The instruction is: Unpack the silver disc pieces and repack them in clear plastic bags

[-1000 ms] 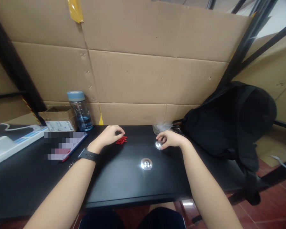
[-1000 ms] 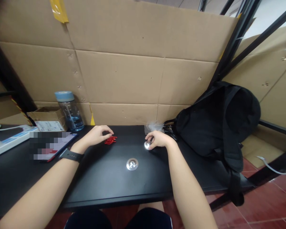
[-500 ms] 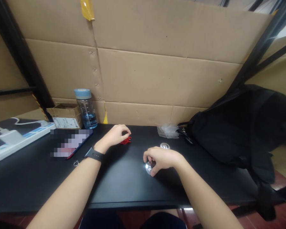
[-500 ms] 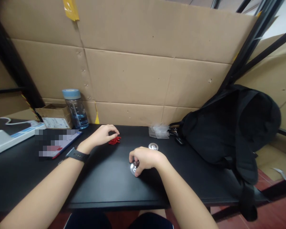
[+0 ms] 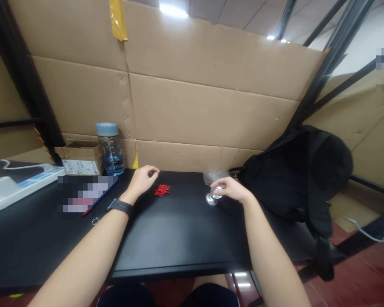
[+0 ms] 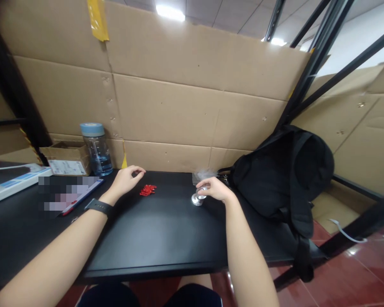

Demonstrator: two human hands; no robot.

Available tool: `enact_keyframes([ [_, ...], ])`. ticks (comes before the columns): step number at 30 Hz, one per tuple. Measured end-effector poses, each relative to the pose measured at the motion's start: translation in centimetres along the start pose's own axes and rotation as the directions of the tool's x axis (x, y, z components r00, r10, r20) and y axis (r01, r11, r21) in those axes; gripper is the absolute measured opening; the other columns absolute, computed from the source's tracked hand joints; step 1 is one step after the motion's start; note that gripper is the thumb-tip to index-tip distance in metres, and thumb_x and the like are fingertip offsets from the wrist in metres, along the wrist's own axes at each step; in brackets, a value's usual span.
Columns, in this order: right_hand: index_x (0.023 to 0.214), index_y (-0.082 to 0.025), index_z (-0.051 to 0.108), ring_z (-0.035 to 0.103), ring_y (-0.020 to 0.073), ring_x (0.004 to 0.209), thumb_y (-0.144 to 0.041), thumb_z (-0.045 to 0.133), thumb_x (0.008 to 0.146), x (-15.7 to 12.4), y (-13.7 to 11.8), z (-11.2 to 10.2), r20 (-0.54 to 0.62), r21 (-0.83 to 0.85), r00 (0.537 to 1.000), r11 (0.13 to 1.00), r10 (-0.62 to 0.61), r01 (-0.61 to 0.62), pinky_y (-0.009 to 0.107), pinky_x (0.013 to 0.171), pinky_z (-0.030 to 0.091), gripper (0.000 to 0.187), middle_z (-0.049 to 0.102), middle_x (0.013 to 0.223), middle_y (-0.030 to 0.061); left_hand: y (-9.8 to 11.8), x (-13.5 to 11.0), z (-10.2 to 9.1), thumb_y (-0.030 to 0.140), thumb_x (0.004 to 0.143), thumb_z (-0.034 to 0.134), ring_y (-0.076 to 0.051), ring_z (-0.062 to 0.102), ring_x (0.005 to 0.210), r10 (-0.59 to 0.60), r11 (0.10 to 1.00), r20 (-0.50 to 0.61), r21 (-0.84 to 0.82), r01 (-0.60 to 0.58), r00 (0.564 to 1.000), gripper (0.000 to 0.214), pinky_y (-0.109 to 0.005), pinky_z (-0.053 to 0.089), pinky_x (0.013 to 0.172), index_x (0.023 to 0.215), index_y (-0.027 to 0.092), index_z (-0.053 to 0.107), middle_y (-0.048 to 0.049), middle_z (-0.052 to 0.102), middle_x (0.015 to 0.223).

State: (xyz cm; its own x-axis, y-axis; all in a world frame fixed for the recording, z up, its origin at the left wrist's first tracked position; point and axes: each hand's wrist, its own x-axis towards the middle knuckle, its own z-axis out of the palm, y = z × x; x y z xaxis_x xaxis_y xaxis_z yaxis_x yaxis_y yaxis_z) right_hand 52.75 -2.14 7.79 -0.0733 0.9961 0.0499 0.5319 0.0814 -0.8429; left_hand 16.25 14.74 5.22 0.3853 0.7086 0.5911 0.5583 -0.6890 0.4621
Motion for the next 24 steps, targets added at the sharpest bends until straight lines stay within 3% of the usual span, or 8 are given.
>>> enact_keyframes([
  [6,0.092,-0.009,0.075,0.066,0.0185,0.064,-0.049,0.086,0.061,0.5,2.4,2.4,-0.021,0.043,0.997,0.996,0.073,-0.072,0.032,0.067,0.054,0.052,0.073,0.071,0.0072,-0.7,-1.2,0.9,0.034,0.089,0.051,-0.023,0.068,0.090,-0.130,0.991,-0.109,-0.005,0.130,0.986,0.026,-0.030,0.049,0.086,0.094,0.020,0.072,-0.0072,0.076,0.100],
  [9,0.094,-0.009,0.075,0.065,0.0178,0.063,-0.051,0.083,0.065,0.4,3.2,3.4,-0.096,0.055,0.993,0.997,0.065,-0.060,0.033,0.067,0.054,0.051,0.073,0.071,0.0072,-1.1,-2.2,1.3,0.031,0.091,0.047,-0.022,0.068,0.095,-0.160,0.985,-0.073,0.051,0.164,0.984,0.027,-0.030,0.049,0.088,0.101,0.020,0.069,-0.0080,0.074,0.105],
  [11,0.095,-0.009,0.074,0.067,0.0192,0.068,-0.052,0.080,0.068,0.2,3.5,4.0,-0.173,0.031,0.983,0.998,0.062,-0.057,0.033,0.069,0.055,0.051,0.074,0.079,0.0095,-1.2,-3.0,1.6,0.028,0.092,0.045,-0.021,0.067,0.103,-0.227,0.961,-0.012,0.157,0.226,0.974,0.029,-0.029,0.049,0.091,0.110,0.019,0.066,-0.0084,0.071,0.112],
  [15,0.119,-0.010,0.065,0.070,0.0238,0.091,-0.052,0.069,0.079,-1.3,3.4,5.5,-0.345,-0.029,0.936,0.996,0.066,-0.081,0.038,0.084,0.054,0.059,0.072,0.109,0.0161,-0.5,-5.0,1.7,0.026,0.087,0.051,-0.025,0.063,0.111,-0.266,0.936,0.014,0.241,0.255,0.964,0.034,-0.033,0.048,0.094,0.116,0.015,0.064,-0.0128,0.066,0.120],
  [18,0.132,-0.009,0.056,0.054,0.0326,0.127,-0.051,0.066,0.080,-3.2,3.1,7.1,-0.480,-0.118,0.873,0.979,0.088,-0.164,0.047,0.108,0.039,0.068,0.057,0.137,0.0224,0.9,-7.1,1.3,0.031,0.087,0.052,-0.027,0.061,0.115,-0.267,0.925,0.049,0.295,0.242,0.962,0.040,-0.037,0.046,0.099,0.122,0.014,0.063,-0.0150,0.063,0.125],
  [21,0.141,-0.010,0.050,0.031,0.0366,0.144,-0.056,0.060,0.083,-5.3,2.5,9.2,-0.547,-0.376,0.826,0.840,0.140,-0.391,0.053,0.117,0.020,0.075,0.041,0.153,0.0216,2.6,-9.6,0.6,0.039,0.090,0.048,-0.031,0.056,0.124,-0.269,0.911,0.087,0.347,0.224,0.959,0.047,-0.043,0.040,0.105,0.127,0.013,0.062,-0.0175,0.060,0.133],
  [24,0.150,-0.009,0.040,0.021,0.0342,0.149,-0.061,0.040,0.091,-7.1,1.6,11.1,-0.530,-0.563,0.827,0.652,0.187,-0.508,0.050,0.119,0.016,0.078,0.032,0.159,0.0182,4.1,-11.9,-0.3,0.048,0.093,0.040,-0.032,0.039,0.141,-0.290,0.892,0.163,0.402,0.205,0.943,0.058,-0.049,0.032,0.113,0.139,0.016,0.054,-0.0147,0.048,0.150],
])
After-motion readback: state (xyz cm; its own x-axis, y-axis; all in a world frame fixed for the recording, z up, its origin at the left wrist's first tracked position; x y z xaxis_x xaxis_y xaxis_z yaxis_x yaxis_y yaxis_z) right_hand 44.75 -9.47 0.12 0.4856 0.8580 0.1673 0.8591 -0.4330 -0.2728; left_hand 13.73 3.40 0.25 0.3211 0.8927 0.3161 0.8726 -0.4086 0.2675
